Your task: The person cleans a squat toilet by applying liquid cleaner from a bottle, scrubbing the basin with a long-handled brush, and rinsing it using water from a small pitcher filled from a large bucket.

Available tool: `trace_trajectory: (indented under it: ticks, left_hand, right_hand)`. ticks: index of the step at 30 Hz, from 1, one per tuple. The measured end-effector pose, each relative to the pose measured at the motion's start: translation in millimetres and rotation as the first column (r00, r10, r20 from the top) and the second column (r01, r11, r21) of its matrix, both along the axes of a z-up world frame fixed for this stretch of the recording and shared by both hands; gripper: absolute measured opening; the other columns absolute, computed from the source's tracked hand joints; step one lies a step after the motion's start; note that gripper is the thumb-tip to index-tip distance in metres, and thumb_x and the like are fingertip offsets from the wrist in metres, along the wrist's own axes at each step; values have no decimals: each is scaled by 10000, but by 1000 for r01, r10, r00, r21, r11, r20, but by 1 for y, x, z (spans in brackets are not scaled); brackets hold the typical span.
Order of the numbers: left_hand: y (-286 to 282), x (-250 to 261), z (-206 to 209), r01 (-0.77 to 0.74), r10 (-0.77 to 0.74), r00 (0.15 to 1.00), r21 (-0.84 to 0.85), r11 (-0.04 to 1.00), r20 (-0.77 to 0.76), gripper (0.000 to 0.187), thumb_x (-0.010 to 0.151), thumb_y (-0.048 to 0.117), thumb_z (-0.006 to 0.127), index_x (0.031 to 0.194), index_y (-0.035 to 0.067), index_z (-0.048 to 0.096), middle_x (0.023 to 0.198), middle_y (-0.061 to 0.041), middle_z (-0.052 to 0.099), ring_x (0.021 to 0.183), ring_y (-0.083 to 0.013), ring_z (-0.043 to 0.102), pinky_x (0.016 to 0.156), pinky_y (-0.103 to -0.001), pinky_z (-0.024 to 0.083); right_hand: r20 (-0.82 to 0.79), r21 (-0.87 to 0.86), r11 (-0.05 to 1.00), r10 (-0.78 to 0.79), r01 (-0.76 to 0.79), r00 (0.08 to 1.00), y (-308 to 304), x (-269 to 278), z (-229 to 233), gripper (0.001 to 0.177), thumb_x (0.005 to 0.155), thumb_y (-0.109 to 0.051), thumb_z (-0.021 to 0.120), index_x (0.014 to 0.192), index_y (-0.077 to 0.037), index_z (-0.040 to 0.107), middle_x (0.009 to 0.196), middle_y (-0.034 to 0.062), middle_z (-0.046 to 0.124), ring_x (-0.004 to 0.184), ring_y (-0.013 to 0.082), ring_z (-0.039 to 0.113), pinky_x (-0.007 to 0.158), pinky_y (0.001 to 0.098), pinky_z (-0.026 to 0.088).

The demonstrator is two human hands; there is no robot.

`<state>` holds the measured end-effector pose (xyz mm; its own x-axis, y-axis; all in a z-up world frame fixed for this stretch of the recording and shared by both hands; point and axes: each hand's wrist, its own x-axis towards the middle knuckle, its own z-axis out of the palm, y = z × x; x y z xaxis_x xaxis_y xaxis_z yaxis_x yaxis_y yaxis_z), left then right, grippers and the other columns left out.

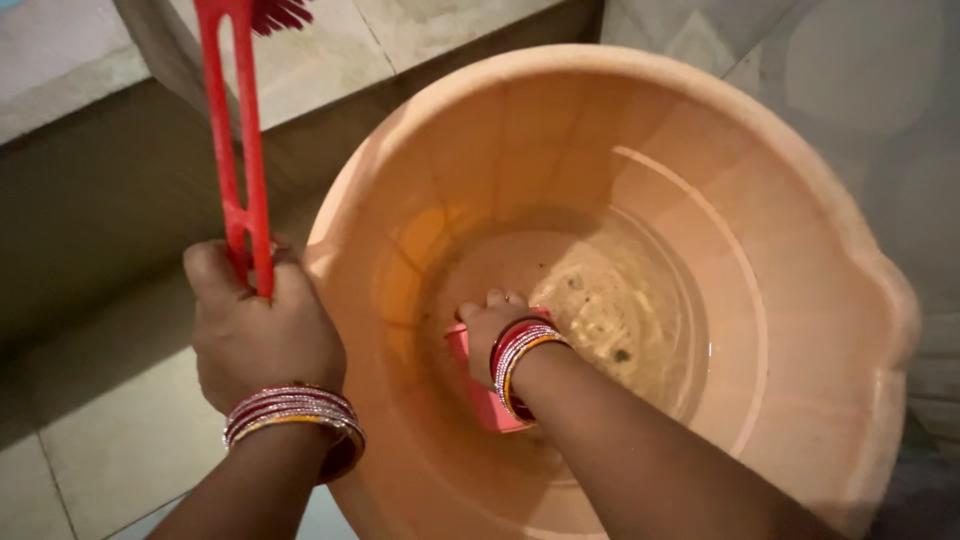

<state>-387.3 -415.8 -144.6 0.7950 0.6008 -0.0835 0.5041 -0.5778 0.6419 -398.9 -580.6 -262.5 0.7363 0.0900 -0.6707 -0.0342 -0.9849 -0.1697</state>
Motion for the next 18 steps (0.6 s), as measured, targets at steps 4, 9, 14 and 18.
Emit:
trace_trajectory:
  ticks: [4,9,14,18]
  left_hand:
    - [-1,1,3,-35,31,995,-41,999,-91,239,992,391,574,1141,208,536,936,-79,735,874,-327,700,775,-500,500]
    - [0,0,0,-11,11,1000,-24,1000,-3,275,997,406,583,1117,170,512,929,-82,719,843,-333,696,746,-490,503]
    - [0,1,2,-12,12,1000,-23,1000,-22,259,1008,398,582,1119,171,524,921,-100,725,849,-339,697,761,-498,502]
    - [1,0,-1,10,-9,1000,-42,999,28,236,992,376,581,1108,176,534,945,-69,729,853,-318,708,754,-483,511]
  right_hand:
    - [-25,12,999,41,-40,999,6,-2,8,682,825,-263,693,1461,-226,447,1463,118,433,1394,317,400,1133,484,385]
    - [-86,19,999,-26,28,996,17,-1,20,700,855,-187,674,1504,-317,446,1529,35,416,1433,261,388,1152,515,367]
    - [-102,25,999,-22,25,995,15,4,8,718,766,-258,872,1412,-219,562,1461,101,495,1330,315,504,1089,466,454]
    - [-197,114,980,-138,162,971,3,0,1,569,777,-161,815,1301,-312,654,1199,102,678,1068,328,683,941,451,571]
